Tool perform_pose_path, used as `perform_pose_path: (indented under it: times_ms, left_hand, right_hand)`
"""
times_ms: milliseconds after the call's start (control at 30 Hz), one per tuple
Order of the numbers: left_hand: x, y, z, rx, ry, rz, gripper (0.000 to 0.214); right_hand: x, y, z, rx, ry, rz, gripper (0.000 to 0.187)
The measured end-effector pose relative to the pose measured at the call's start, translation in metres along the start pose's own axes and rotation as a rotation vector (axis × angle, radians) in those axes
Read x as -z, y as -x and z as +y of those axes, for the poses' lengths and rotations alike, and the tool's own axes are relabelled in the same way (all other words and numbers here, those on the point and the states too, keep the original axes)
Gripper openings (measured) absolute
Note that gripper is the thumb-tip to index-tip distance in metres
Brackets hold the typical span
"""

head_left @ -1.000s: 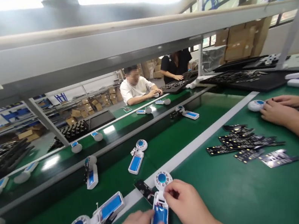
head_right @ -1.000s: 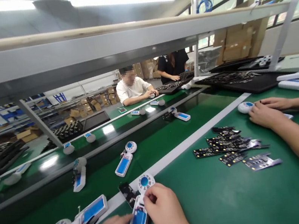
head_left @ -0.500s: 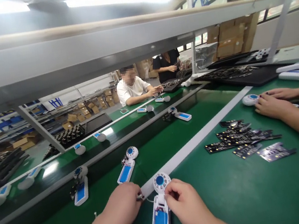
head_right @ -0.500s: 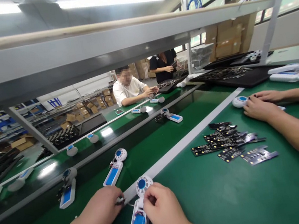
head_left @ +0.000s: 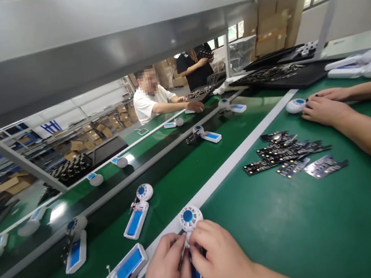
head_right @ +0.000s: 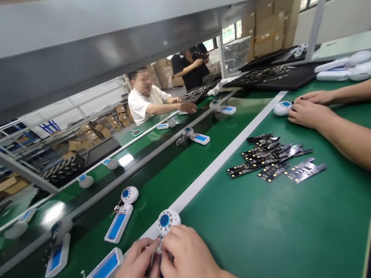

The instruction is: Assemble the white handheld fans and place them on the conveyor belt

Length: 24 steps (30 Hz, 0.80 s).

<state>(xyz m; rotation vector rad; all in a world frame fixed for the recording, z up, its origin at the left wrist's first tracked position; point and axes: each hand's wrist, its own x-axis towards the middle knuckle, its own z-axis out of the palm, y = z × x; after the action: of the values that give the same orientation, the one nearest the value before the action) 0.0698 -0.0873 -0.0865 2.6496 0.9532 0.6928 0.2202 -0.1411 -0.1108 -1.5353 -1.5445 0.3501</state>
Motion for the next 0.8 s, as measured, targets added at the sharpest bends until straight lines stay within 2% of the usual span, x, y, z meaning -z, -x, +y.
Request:
perform_pose_path:
  times_ms: [267,500,800]
  left_hand:
    - [-0.004,0.004,-0.004,-0.14,-0.2,-0.028,0.037]
    - [0.006,-0.001,-0.003,-0.273,-0.263,-0.033,0.036]
    - [-0.003,0.002,-0.002,-0.253,-0.339,-0.025,0.036]
  right_hand:
    - [0.004,0.002,0.0,0.055,0.061,-0.032,0.015]
    - [0.011,0.001,-0.002,0.03,0.049,-0.072,0.017]
    - [0.002,0.004,-0.002,-0.05,0.012,-0.032,0.018]
